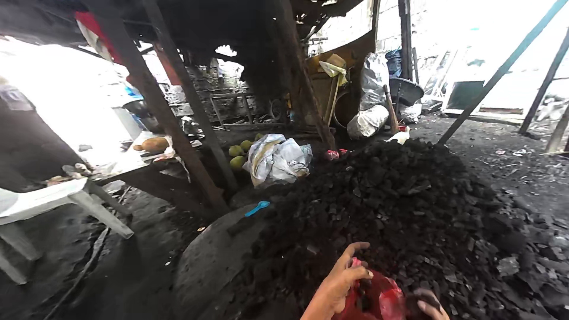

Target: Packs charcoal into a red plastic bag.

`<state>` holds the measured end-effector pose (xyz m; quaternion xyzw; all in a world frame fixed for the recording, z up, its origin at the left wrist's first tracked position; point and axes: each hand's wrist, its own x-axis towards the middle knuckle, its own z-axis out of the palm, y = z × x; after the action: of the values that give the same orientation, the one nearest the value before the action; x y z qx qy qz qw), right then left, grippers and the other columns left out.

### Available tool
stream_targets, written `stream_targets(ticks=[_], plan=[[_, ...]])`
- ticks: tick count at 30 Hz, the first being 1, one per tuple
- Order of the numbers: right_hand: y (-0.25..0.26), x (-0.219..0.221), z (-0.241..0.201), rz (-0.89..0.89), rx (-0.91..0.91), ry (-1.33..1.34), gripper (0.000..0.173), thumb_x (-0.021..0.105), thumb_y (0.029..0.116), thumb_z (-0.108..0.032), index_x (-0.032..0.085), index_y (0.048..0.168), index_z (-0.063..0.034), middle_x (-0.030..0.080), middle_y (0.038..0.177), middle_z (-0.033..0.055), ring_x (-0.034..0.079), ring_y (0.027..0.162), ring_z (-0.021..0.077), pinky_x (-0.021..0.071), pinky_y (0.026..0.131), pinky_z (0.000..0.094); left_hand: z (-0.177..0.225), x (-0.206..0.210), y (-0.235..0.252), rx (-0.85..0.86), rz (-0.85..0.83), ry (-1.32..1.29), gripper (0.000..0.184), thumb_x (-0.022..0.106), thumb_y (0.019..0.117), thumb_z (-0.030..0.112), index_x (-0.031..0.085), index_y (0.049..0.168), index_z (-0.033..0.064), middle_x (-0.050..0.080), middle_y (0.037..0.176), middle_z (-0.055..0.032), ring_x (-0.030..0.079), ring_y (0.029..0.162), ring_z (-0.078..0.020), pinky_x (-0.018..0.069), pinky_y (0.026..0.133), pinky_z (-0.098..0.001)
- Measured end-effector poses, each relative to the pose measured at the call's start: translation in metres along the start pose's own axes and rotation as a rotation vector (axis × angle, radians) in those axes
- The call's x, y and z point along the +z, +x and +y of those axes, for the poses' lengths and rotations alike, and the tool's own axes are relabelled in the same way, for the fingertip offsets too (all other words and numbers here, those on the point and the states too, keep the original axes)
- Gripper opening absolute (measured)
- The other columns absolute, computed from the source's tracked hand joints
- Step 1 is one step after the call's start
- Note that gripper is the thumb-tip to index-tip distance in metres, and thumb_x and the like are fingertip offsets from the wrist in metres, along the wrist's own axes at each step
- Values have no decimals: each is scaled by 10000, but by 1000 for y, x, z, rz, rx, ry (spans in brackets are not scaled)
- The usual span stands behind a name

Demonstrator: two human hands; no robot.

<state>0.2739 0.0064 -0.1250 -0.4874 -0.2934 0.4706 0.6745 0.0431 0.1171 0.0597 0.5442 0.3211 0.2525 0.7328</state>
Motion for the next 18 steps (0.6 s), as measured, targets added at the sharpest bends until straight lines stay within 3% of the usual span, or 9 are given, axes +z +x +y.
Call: stream_targets(ticks=[2,4,5,7,9,11,13,15,18], plan=[[0,30,-38,-174,-97,72,361,733,845,-276,605,1163,-160,748,1033,16,704,772,118,593,628,294,-2,8,-2,-12,-51,4,678,585,860,119,373,1504,121,622,1029,-49,624,758,-115,537,634,-279],[-7,61,-63,-289,-143,-239,404,751,822,-234,622,1181,-100,723,1092,26,698,901,125,598,763,318,-4,16,-5,-21,-113,-20,678,575,870,119,362,1513,125,629,1045,-50,630,774,-118,539,650,-284],[-12,76,-72,-320,-144,-505,432,765,812,-191,643,1198,-40,695,1143,72,679,1017,173,581,885,372,-5,19,-6,-21,-147,-39,669,572,879,120,360,1514,128,636,1043,-45,637,776,-117,544,654,-284],[-20,97,-78,-433,-88,-1086,472,772,861,-169,679,1290,3,585,1393,246,522,1321,432,433,1076,619,-4,25,-8,-11,-213,-81,672,567,871,129,349,1506,127,652,1057,-40,654,782,-108,555,647,-267],[-28,106,-72,-550,62,-1412,439,639,962,-98,627,1401,-84,455,1532,273,348,1425,564,362,1040,759,-4,28,-12,-18,-242,-124,686,573,855,138,348,1503,126,659,1048,-44,672,785,-116,574,649,-273],[-34,104,-70,-571,143,-1465,479,613,982,-84,584,1457,-143,412,1574,248,364,1429,544,396,1052,720,-3,30,-16,-34,-238,-126,660,552,872,134,349,1501,127,649,1048,-54,666,773,-123,571,639,-277],[-37,92,-69,-576,140,-1405,529,691,944,-145,573,1460,-135,403,1585,230,430,1412,481,399,1108,649,-3,30,-21,-39,-229,-130,613,529,889,119,368,1481,135,649,1051,-59,654,753,-119,557,617,-265],[-39,78,-73,-571,62,-1324,643,768,893,-274,549,1483,-141,434,1566,220,489,1383,426,414,1116,618,1,29,-25,-42,-218,-113,573,501,905,99,392,1466,137,640,1043,-55,639,737,-109,549,610,-256],[-52,67,-99,-567,8,-1341,662,675,960,-495,536,1492,-126,515,1502,220,529,1353,416,411,1117,630,4,17,-24,-69,-238,-13,490,463,981,95,416,1467,138,636,1041,-48,620,726,-93,535,623,-242]])
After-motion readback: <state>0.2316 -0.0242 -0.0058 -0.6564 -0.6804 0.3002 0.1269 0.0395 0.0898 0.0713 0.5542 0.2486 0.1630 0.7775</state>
